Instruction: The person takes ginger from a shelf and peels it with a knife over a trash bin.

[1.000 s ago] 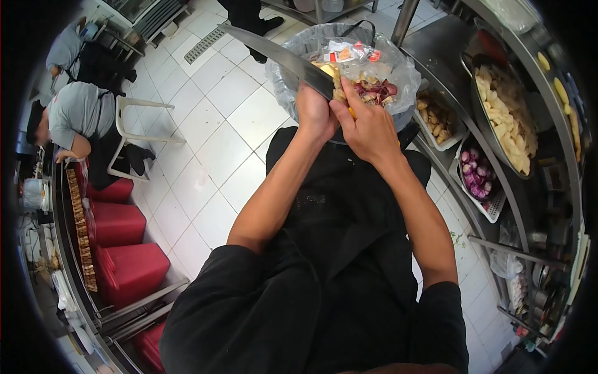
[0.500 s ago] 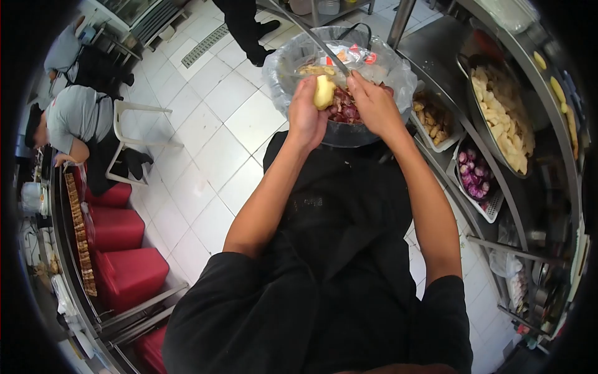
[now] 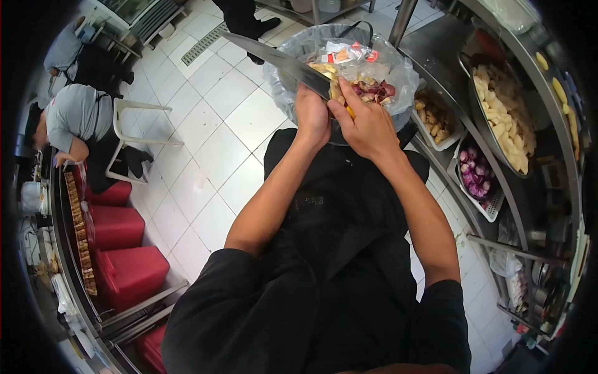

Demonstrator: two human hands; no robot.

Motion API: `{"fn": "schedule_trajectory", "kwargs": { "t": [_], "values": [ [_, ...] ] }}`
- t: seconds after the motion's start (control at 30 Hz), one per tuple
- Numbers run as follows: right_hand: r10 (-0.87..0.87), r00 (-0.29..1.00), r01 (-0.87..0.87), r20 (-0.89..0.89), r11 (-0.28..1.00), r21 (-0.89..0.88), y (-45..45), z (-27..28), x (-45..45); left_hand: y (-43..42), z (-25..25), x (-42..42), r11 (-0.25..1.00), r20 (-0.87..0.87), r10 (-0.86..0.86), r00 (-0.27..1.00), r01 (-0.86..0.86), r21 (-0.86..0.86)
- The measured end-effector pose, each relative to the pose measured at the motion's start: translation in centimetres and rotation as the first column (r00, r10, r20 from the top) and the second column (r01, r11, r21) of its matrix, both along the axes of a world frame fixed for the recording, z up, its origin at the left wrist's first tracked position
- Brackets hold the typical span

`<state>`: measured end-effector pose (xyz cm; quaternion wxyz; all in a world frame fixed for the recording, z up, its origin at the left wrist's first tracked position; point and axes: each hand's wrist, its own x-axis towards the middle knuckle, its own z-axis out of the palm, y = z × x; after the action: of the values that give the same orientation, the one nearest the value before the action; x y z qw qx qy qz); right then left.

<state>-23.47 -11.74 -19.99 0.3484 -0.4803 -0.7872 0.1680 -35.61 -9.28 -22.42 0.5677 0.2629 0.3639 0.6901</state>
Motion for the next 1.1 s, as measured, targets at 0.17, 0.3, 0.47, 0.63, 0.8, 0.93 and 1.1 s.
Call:
{"fn": "schedule_trajectory", "kwargs": {
  "t": [0.17,0.3,0.47,0.63,0.8,0.93,1.1],
  "values": [
    [-0.010,1.000,0.011,0.014,1.000,-0.027,0.0,0.2,-0.2,0.1,-0.2,0.0,0.998,-0.049,0.007,0.999,-0.004,0.060],
    [-0.029,0.999,0.028,-0.014,0.999,-0.020,0.2,0.0,-0.2,0.1,-0.5,0.1,0.995,-0.006,0.039,0.999,-0.038,0.090],
    [-0.101,0.982,0.034,-0.160,0.927,-0.374,4.9,-2.3,2.1,-1.1,-0.2,-0.8,0.991,-0.016,-0.123,0.992,0.124,0.058],
    [-0.113,0.967,0.025,-0.228,0.934,-0.356,3.6,-1.5,2.2,-0.2,-0.4,-2.6,0.968,0.211,-0.235,0.949,0.249,-0.040],
    [-0.053,0.987,0.015,-0.152,0.971,-0.240,-0.5,-0.2,0.3,1.0,-0.5,-2.0,0.970,0.370,-0.119,0.921,0.187,-0.153],
    [0.036,0.996,-0.039,-0.086,0.999,-0.038,-2.0,-1.1,-0.2,0.6,0.8,-1.3,0.983,0.414,-0.051,0.909,0.118,-0.137],
    [0.025,0.999,-0.022,-0.044,0.998,0.062,-2.0,-1.8,-0.3,0.7,0.5,-1.5,0.980,0.395,-0.071,0.916,0.138,-0.145]
  ]
}}
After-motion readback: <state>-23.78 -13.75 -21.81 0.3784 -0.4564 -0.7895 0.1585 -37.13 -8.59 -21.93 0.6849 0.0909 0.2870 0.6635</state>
